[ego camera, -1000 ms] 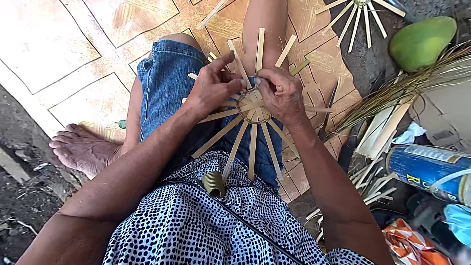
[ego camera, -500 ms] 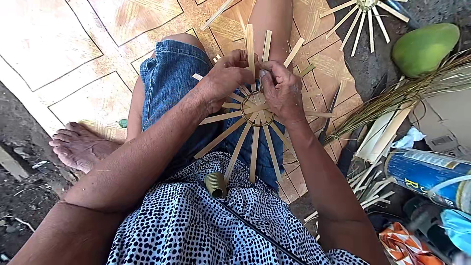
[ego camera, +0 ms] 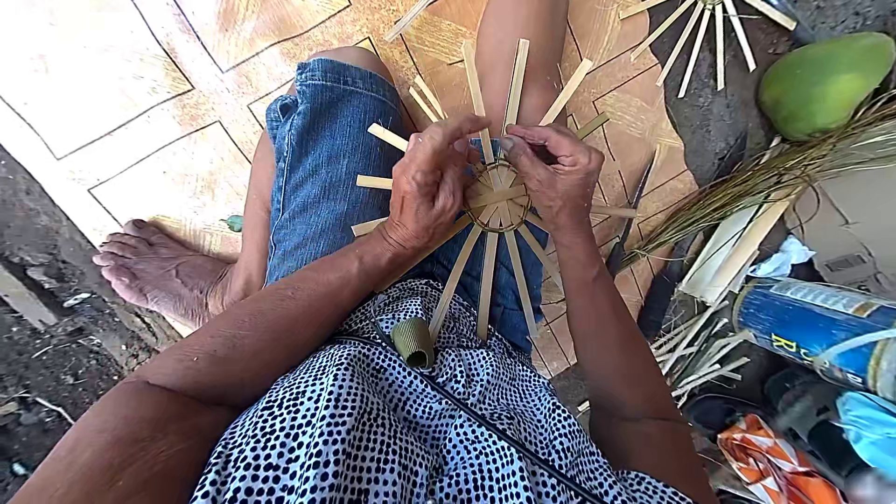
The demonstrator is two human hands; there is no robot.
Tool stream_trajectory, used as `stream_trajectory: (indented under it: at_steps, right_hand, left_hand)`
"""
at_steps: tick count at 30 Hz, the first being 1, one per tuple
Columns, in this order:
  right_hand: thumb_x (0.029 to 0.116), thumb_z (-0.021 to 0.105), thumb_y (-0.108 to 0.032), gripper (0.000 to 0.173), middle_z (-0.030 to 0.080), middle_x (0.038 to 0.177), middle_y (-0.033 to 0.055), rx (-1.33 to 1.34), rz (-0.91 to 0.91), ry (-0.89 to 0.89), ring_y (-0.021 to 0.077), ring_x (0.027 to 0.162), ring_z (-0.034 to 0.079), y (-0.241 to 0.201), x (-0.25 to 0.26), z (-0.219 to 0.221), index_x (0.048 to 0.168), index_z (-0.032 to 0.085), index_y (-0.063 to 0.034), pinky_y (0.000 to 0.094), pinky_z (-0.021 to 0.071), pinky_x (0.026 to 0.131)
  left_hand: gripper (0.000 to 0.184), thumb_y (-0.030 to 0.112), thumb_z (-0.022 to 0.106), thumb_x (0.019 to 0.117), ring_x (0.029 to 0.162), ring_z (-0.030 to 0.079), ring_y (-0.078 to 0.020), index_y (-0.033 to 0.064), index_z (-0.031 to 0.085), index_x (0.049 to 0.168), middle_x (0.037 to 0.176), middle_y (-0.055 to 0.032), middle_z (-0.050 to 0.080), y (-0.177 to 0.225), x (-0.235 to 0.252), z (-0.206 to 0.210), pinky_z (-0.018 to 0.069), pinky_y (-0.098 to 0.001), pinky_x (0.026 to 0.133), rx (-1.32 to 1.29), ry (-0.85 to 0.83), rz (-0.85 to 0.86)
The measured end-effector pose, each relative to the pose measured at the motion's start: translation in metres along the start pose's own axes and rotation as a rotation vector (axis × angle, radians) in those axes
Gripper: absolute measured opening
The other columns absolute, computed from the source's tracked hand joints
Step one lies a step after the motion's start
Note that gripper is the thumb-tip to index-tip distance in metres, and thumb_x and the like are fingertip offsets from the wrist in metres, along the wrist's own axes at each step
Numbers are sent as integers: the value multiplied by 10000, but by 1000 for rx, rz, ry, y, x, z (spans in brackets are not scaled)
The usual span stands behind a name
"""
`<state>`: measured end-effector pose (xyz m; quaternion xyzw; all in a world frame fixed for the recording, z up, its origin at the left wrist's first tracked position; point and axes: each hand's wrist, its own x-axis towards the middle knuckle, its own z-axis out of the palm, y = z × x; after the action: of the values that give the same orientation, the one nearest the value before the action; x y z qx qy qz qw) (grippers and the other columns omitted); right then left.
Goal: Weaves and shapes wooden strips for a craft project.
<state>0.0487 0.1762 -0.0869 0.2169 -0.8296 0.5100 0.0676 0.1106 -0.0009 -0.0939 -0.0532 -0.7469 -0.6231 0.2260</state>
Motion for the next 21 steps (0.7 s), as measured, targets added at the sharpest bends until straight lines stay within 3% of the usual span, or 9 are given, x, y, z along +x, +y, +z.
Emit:
stream_trajectory:
  at_steps: [4, 7, 10, 13, 16, 18, 19, 21]
  right_hand:
    - [1008, 605, -46, 195, 715, 993, 99, 67, -13, -36, 33, 808, 660, 8, -2, -1, 1123, 705, 76, 188, 571, 731]
    - [1039, 556, -69, 221, 702, 958, 100, -2, -16, -20, 61, 812, 653, 12, -7, 4, 1138, 699, 68, 210, 563, 743]
    - [1049, 534, -80, 241, 695, 934, 135, -116, -55, 7, 121, 799, 654, 13, -12, 9, 1150, 701, 61, 252, 559, 738]
    - [1018, 577, -88, 233, 687, 920, 155, -189, -162, -45, 149, 781, 643, 6, -5, -1, 1122, 719, 64, 259, 552, 714]
    - [929, 642, -204, 290, 703, 1000, 182, -382, -314, -238, 303, 959, 654, -22, 20, -37, 1104, 764, -9, 428, 530, 845]
    - [918, 665, -311, 366, 685, 1065, 202, -476, -330, -300, 354, 1024, 626, -45, 40, -62, 1138, 760, -34, 477, 505, 888]
    - [929, 676, -344, 396, 668, 1084, 210, -488, -299, -299, 344, 1023, 613, -54, 48, -71, 1154, 747, -25, 457, 499, 879]
    - [949, 681, -397, 439, 638, 1087, 188, -492, -187, -260, 270, 985, 609, -65, 53, -77, 1170, 711, -19, 370, 513, 834]
  left_hand:
    - [217, 36, 390, 1088, 773, 694, -117, -64, 571, 1155, 858, -82, 685, -1, 0, 2, 611, -307, 730, -103, 16, -7]
    - [171, 16, 414, 1065, 723, 665, -101, -67, 563, 1069, 821, -90, 651, -4, -4, 0, 588, -268, 671, -153, -67, 21]
    - [149, 12, 438, 1047, 710, 663, -81, -58, 561, 1093, 830, -58, 640, 0, -5, -2, 595, -256, 658, -177, -122, -36]
    - [151, 41, 439, 1046, 671, 686, -102, -17, 509, 1167, 784, -9, 657, 9, 11, -3, 616, -304, 649, -281, -105, -208]
    - [165, 67, 422, 1052, 656, 711, -145, 7, 442, 1205, 749, -12, 668, 22, 47, 0, 639, -357, 657, -379, -127, -298]
    - [166, 49, 416, 1047, 652, 720, -140, -10, 441, 1200, 734, -12, 684, 36, 82, 3, 645, -351, 659, -397, -190, -275]
    - [159, 32, 414, 1046, 657, 718, -136, -23, 461, 1188, 732, -19, 680, 52, 102, 4, 644, -339, 687, -351, -230, -327]
    - [191, 28, 428, 1082, 735, 707, -181, -28, 568, 1199, 780, -85, 676, 101, 142, 7, 600, -339, 824, -200, -319, -678]
